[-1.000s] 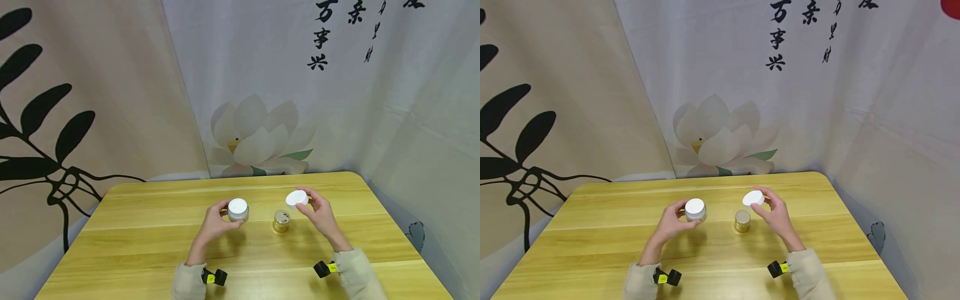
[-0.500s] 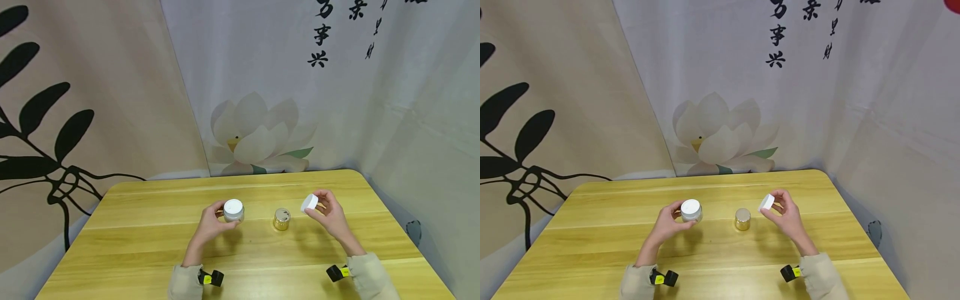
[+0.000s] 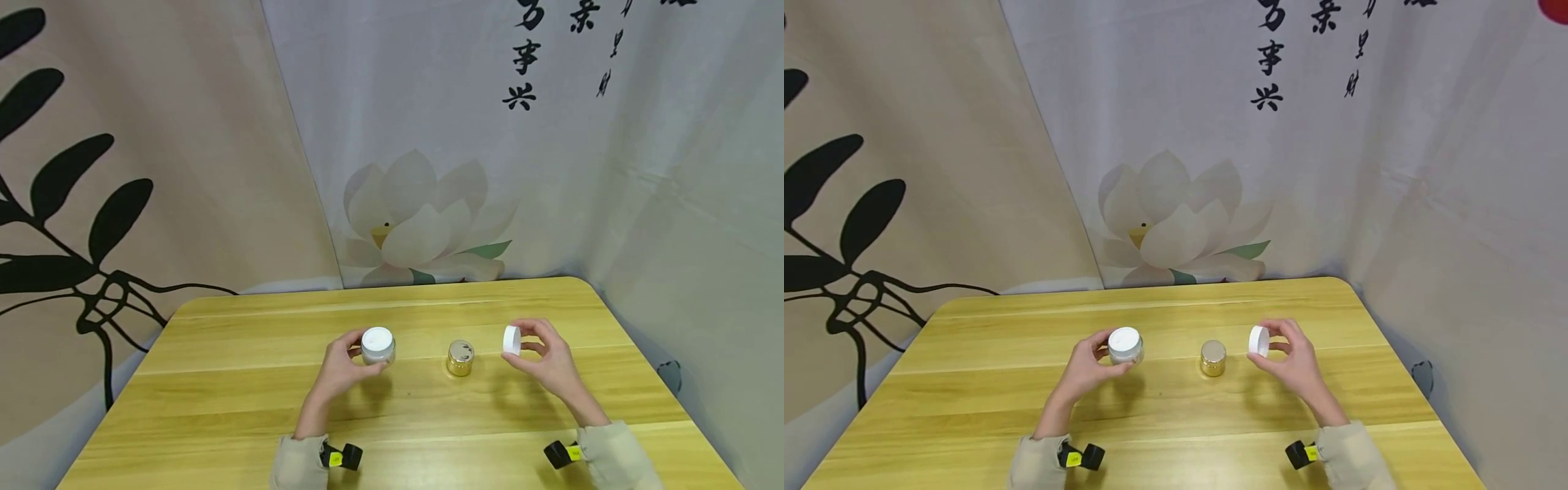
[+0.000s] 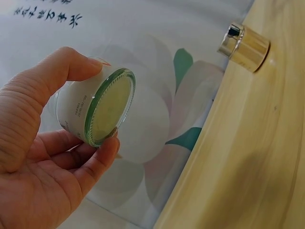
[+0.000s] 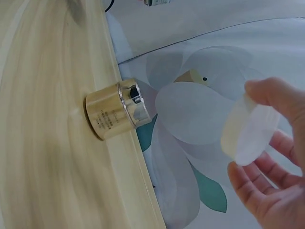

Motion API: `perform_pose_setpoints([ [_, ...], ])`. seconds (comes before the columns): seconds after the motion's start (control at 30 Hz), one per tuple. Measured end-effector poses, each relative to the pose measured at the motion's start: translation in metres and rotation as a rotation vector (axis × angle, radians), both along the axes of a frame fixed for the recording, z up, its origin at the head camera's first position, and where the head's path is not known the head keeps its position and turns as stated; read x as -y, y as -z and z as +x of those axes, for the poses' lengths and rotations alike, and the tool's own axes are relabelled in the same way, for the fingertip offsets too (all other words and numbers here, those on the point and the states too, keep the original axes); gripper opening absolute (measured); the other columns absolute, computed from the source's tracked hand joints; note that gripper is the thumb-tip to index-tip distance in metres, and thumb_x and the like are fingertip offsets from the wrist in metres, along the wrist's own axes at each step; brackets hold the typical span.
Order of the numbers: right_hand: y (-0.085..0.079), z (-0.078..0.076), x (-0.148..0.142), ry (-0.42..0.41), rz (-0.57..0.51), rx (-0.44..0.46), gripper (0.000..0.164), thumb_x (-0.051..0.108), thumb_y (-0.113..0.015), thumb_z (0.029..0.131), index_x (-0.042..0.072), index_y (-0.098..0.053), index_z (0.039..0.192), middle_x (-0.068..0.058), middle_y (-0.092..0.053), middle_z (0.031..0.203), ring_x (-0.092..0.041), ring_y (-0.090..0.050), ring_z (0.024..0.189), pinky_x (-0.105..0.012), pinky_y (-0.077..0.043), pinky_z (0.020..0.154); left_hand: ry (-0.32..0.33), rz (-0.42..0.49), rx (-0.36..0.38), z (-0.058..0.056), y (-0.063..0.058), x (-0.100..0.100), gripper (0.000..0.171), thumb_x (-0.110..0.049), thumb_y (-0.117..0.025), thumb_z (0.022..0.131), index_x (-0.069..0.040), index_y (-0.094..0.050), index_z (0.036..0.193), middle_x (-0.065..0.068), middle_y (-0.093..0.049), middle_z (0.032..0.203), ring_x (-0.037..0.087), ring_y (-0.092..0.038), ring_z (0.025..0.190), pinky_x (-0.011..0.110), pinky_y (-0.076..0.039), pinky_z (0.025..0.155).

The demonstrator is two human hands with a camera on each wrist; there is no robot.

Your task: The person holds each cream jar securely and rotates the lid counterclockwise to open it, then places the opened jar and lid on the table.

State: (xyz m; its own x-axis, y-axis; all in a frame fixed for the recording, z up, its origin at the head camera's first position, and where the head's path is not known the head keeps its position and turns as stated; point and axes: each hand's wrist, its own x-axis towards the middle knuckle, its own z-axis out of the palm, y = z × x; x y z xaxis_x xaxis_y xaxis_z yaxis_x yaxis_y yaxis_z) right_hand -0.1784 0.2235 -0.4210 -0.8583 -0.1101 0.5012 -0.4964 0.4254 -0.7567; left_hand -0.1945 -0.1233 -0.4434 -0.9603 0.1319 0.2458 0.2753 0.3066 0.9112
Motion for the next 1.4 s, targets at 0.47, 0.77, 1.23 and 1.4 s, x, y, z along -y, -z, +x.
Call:
perform_pose_setpoints([
  [0.47,0.031,-0.009,-0.018,0.071,0.149,0.003,0.05,0.002,-0.085,0.063,0.002,-0.066,0.11,-0.01,-0.057,0.104,-0.016,-0.051,0.085,-0.026,-0.051,0.063,-0.004,0.002,0.007,0.002,0.0,0.004,0.056,0.0,-0.082,0.064,0.005,-0.06,0.115,0.013,-0.062,0.107,0.024,-0.056,0.099,0.037,-0.049,0.087],
  [0.77,0.039,-0.005,-0.025,0.082,0.275,-0.018,0.046,0.004,-0.085,0.06,-0.002,-0.07,0.103,-0.012,-0.058,0.095,-0.019,-0.052,0.072,-0.025,-0.048,0.057,-0.029,-0.013,0.013,0.003,0.0,0.004,0.058,0.001,-0.082,0.064,0.006,-0.059,0.116,0.013,-0.061,0.109,0.025,-0.056,0.1,0.038,-0.048,0.088],
  [1.23,0.057,-0.003,-0.032,0.063,0.422,0.146,0.049,0.016,-0.086,0.063,-0.002,-0.069,0.105,-0.009,-0.057,0.097,-0.015,-0.048,0.072,-0.02,-0.042,0.056,-0.012,-0.026,0.03,0.019,-0.032,-0.001,0.054,0.005,-0.078,0.066,0.012,-0.057,0.115,0.018,-0.061,0.107,0.031,-0.055,0.1,0.045,-0.047,0.089],
  [1.4,0.061,-0.003,-0.034,0.052,0.437,0.175,0.049,0.018,-0.086,0.064,-0.001,-0.069,0.105,-0.008,-0.056,0.096,-0.017,-0.049,0.075,-0.022,-0.043,0.059,-0.011,-0.01,0.033,0.018,-0.03,-0.001,0.054,0.006,-0.078,0.065,0.011,-0.057,0.114,0.016,-0.061,0.105,0.029,-0.055,0.1,0.044,-0.047,0.089],
])
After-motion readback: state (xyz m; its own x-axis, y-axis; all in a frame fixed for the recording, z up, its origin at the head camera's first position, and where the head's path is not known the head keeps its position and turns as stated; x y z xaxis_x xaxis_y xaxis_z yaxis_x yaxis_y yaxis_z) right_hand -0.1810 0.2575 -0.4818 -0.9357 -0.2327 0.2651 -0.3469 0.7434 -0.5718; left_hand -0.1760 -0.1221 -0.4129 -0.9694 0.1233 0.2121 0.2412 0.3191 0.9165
